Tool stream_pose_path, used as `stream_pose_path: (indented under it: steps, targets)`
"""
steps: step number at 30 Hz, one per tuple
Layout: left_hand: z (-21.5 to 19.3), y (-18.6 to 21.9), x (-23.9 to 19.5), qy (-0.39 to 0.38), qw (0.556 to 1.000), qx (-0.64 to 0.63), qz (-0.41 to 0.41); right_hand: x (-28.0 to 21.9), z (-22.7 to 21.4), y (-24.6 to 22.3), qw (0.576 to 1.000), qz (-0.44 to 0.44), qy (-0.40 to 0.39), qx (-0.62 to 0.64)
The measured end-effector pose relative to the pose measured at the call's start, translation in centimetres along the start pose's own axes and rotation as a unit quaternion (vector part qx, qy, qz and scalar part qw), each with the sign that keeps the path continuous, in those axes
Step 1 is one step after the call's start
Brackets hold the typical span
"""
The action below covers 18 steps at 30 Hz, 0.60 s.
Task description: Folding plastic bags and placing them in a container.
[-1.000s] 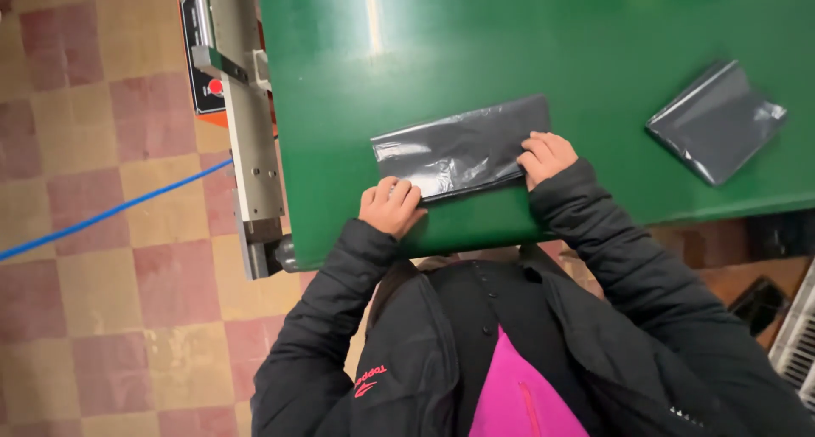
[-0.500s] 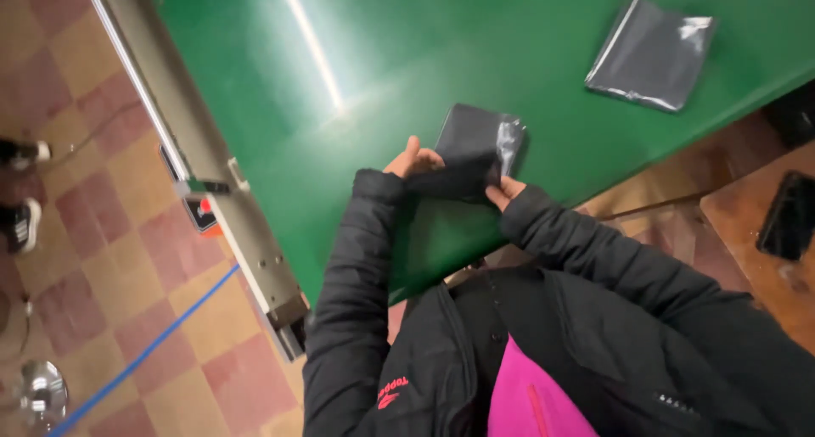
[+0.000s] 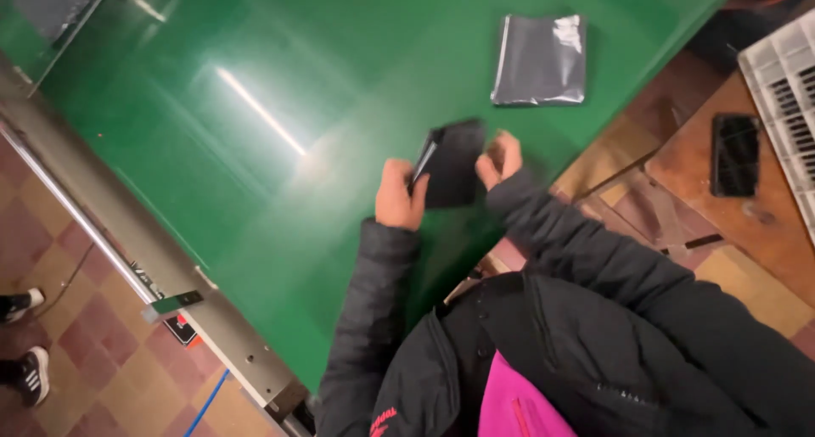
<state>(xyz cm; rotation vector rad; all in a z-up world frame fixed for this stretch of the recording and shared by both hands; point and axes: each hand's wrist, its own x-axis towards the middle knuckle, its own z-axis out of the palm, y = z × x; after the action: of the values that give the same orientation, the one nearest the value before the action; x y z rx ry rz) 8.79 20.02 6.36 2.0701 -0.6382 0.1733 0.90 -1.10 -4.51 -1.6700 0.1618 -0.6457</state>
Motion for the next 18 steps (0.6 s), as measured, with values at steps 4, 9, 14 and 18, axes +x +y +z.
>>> stream_pose_path:
  steps: [4, 9, 14, 18]
  targets:
    - [6.5, 6.4, 7.9, 0.025, 0.992, -0.101, -0.065, 10.8, -6.8, -7.4, 0.981, 0.124, 0.032, -0.143]
    - [17.7, 3.7, 15.0, -0.021, 0.982, 0.052, -0.183, 18.5, -11.7, -6.5, 0.950, 0.032, 0.017, -0.311]
    - [23.8, 0.2, 16.2, -0.053, 0.961, 0.165, -0.215, 21.2, -12.1, 0.6, 0.873, 0.181, -0.041, -0.452]
    - [22.2, 2.2, 16.0, -0.009, 0.958, 0.268, -0.100, 19.4, -11.1, 3.4, 0.856, 0.110, -0.033, -0.504]
